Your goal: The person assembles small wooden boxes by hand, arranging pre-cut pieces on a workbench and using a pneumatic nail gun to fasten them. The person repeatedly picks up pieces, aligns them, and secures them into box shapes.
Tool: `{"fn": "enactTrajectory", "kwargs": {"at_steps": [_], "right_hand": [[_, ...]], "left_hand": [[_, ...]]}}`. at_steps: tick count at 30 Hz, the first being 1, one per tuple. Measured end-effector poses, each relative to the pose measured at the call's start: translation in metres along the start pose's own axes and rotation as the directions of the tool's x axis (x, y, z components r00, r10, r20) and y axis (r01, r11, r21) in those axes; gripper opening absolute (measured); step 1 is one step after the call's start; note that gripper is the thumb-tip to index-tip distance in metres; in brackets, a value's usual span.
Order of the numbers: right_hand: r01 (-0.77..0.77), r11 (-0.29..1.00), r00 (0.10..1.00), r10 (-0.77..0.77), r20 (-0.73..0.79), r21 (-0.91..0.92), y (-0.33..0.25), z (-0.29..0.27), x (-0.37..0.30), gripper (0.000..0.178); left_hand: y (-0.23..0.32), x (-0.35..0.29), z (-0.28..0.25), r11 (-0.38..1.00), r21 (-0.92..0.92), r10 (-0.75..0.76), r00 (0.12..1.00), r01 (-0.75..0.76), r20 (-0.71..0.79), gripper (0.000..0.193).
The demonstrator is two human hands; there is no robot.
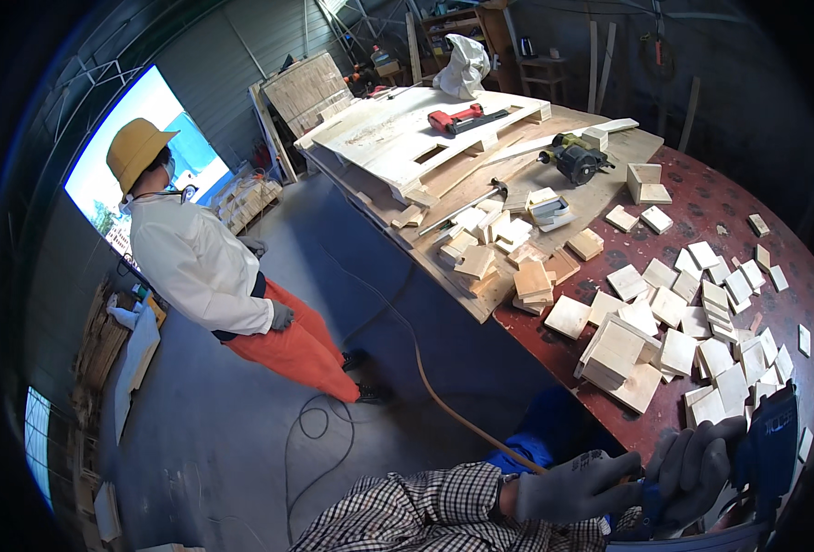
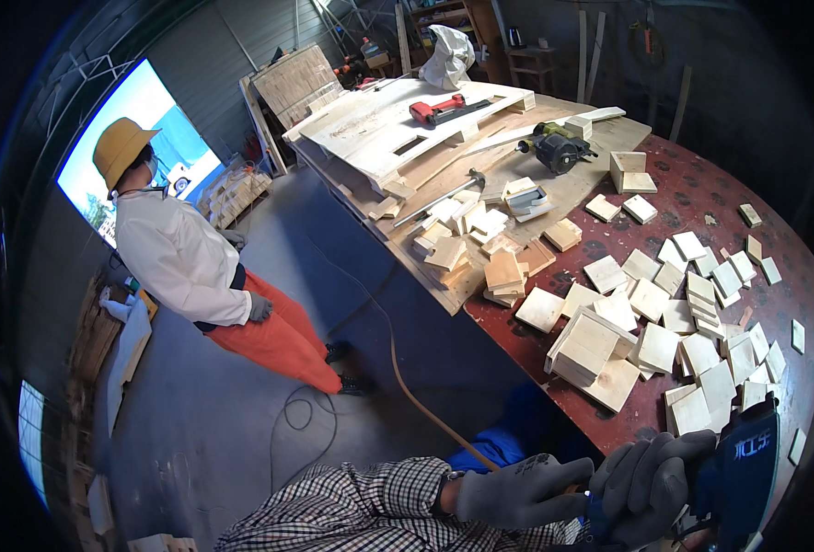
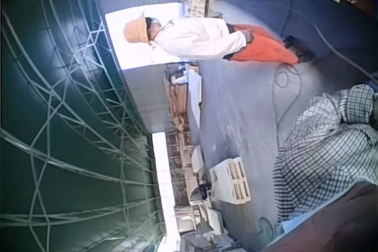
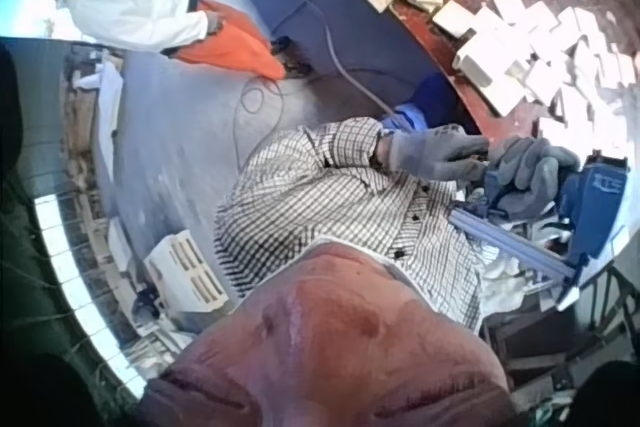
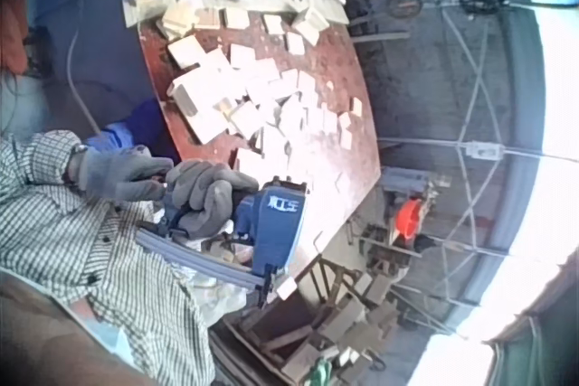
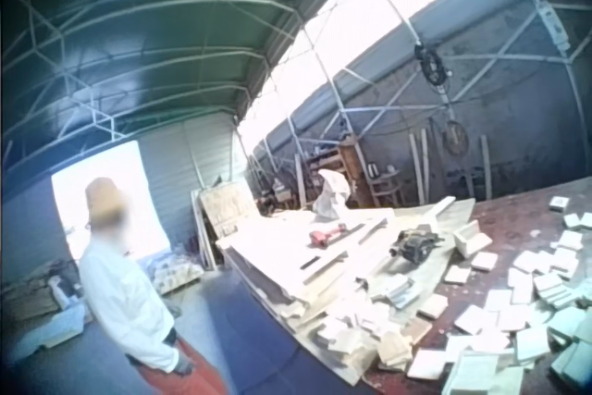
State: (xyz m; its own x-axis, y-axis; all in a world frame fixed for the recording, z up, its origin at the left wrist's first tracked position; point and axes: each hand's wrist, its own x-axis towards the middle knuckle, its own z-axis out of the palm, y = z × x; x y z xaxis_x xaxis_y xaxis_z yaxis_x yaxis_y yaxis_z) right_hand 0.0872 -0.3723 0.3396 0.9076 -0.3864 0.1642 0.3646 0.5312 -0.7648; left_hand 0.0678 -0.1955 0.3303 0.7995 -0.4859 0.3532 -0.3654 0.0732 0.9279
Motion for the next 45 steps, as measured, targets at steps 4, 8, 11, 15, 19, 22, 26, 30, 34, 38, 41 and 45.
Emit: {"fn": "enactTrajectory", "kwargs": {"at_steps": [4,8,11,15,19,22,26,30,34,38,41,45], "right_hand": [[-0.111,0.964,0.994,0.105,0.035,0.241,-0.012,0.034,0.006,0.029],[-0.134,0.982,0.921,0.075,0.382,0.131,-0.014,0.057,0.033,0.019],[-0.321,0.926,0.832,0.175,0.527,0.199,-0.010,0.053,0.048,0.031],[-0.443,0.798,0.804,0.152,0.574,0.408,0.007,0.031,0.060,0.049],[-0.581,0.648,0.756,0.207,0.621,0.492,0.019,0.033,0.058,0.052],[-0.474,0.854,0.788,0.302,0.537,0.215,0.009,0.044,0.070,0.041],[-0.252,0.959,0.821,0.282,0.496,-0.127,0.016,0.055,0.092,0.033],[-0.222,0.922,0.804,0.358,0.475,-0.319,0.030,0.076,0.116,0.037],[-0.210,0.863,0.777,0.432,0.457,-0.460,0.050,0.108,0.143,0.041],[-0.198,0.792,0.740,0.507,0.442,-0.577,0.062,0.161,0.158,0.044],[-0.171,0.728,0.714,0.556,0.426,-0.664,0.056,0.212,0.165,0.047],[-0.129,0.575,0.663,0.656,0.361,-0.808,0.022,0.292,0.167,0.051]], "left_hand": [[0.007,0.011,-0.006,0.984,-0.056,-0.164,0.983,0.168,0.078,0.029],[0.005,0.020,-0.030,0.939,-0.234,-0.212,0.960,0.252,0.182,0.029],[-0.018,0.015,-0.037,0.909,-0.365,-0.118,0.964,0.202,0.240,0.035],[0.003,0.034,-0.030,0.724,-0.503,-0.372,0.881,0.473,0.293,0.058],[0.001,0.043,-0.044,0.577,-0.580,-0.403,0.818,0.575,0.410,0.064],[-0.012,0.047,-0.051,0.743,-0.494,-0.402,0.892,0.451,0.208,0.063],[-0.040,0.058,-0.049,0.962,-0.165,-0.229,0.972,0.218,-0.046,0.067],[-0.059,0.063,-0.090,0.468,-0.763,-0.341,0.887,0.446,0.310,0.081],[-0.090,0.074,-0.127,0.987,-0.134,0.090,0.995,-0.084,0.045,0.081],[-0.068,0.095,-0.162,0.911,-0.383,-0.194,0.979,0.155,-0.065,0.076],[-0.026,0.112,-0.205,0.910,-0.363,-0.233,0.971,0.201,-0.045,0.056],[0.032,0.123,-0.267,0.820,-0.513,-0.278,0.960,0.253,0.029,0.046]]}}
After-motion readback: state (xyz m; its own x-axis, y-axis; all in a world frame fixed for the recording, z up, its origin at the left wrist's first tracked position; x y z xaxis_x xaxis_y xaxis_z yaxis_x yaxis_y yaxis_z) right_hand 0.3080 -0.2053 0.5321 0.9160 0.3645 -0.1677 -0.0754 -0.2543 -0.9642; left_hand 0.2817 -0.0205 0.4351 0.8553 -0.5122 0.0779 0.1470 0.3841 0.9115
